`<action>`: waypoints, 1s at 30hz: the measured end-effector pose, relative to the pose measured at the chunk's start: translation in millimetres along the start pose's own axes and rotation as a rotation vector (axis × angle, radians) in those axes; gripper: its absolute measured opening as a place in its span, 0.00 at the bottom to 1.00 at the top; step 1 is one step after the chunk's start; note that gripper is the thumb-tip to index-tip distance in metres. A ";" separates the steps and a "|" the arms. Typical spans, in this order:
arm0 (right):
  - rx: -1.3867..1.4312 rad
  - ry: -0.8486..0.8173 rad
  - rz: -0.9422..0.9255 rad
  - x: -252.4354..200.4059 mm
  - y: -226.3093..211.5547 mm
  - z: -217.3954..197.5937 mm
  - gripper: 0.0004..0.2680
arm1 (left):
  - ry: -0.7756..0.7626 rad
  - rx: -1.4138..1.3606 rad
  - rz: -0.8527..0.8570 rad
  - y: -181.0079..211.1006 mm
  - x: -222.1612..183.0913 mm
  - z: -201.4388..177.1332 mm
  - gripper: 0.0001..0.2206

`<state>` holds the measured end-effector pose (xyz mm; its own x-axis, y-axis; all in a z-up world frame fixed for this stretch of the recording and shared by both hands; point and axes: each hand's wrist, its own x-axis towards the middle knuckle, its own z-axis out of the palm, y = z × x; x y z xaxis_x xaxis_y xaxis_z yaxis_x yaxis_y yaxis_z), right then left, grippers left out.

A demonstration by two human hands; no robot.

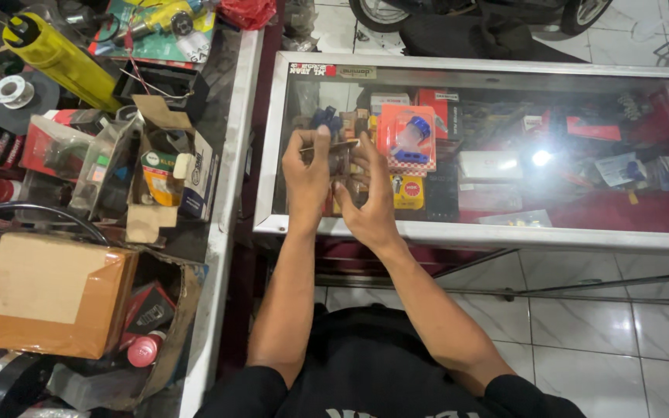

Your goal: The person selects several small packaged parts from a display shelf, carries them across the room, and places them onto a glass counter top for inspection.

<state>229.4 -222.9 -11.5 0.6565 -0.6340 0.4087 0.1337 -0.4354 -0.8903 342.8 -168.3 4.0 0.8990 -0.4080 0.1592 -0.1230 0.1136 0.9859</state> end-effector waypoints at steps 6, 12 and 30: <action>-0.264 0.074 -0.239 8.5 -19.2 -5.2 0.29 | 0.009 -0.009 -0.055 6.9 9.8 5.8 0.16; -0.238 0.026 -0.191 10.8 -24.5 -5.2 0.29 | -0.002 -0.014 0.107 3.0 15.9 4.3 0.15; -0.383 0.147 -0.289 46.7 -23.8 -1.2 0.06 | -0.205 -0.119 0.082 -10.2 20.0 -11.5 0.13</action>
<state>256.0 -242.9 29.0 0.5173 -0.5240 0.6766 -0.0051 -0.7925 -0.6099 366.8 -167.2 -3.4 0.7825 -0.5670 0.2572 -0.1307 0.2543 0.9583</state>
